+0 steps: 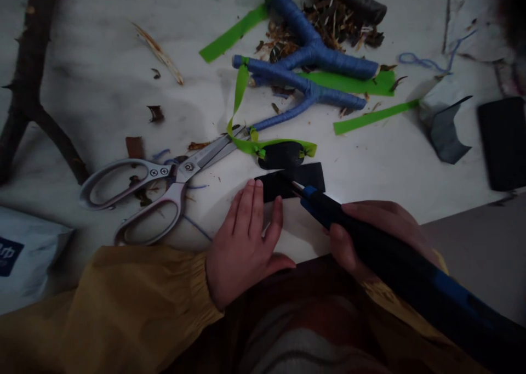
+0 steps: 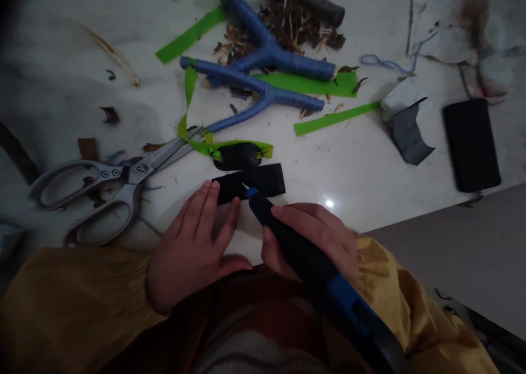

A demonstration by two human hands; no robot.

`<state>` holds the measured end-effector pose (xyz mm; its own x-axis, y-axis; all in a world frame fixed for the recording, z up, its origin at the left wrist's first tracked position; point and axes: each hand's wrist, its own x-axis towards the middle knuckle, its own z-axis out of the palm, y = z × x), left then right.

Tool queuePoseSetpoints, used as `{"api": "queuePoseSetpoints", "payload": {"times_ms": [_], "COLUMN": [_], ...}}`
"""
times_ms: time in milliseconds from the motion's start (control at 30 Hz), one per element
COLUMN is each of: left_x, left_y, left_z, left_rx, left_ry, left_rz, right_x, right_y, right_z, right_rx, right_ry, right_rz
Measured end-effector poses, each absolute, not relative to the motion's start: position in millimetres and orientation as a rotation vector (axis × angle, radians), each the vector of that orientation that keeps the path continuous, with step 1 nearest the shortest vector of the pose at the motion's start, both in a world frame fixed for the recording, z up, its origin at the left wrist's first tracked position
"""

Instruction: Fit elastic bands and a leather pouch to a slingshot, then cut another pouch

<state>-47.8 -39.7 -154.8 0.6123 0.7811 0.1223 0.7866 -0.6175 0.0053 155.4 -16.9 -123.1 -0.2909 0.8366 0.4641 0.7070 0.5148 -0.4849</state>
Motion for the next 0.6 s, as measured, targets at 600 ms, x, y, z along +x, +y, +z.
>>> {"api": "queuePoseSetpoints", "payload": {"times_ms": [600], "left_x": [-48.4], "left_y": [-38.9], "left_z": [-156.0], "left_rx": [-2.767], "left_ry": [-1.344], "left_rz": [-0.16], "right_x": [165.0], "right_y": [-33.2], "right_z": [-127.2], "right_rx": [-1.522], "right_ry": [-1.827], "right_rz": [0.296]}}
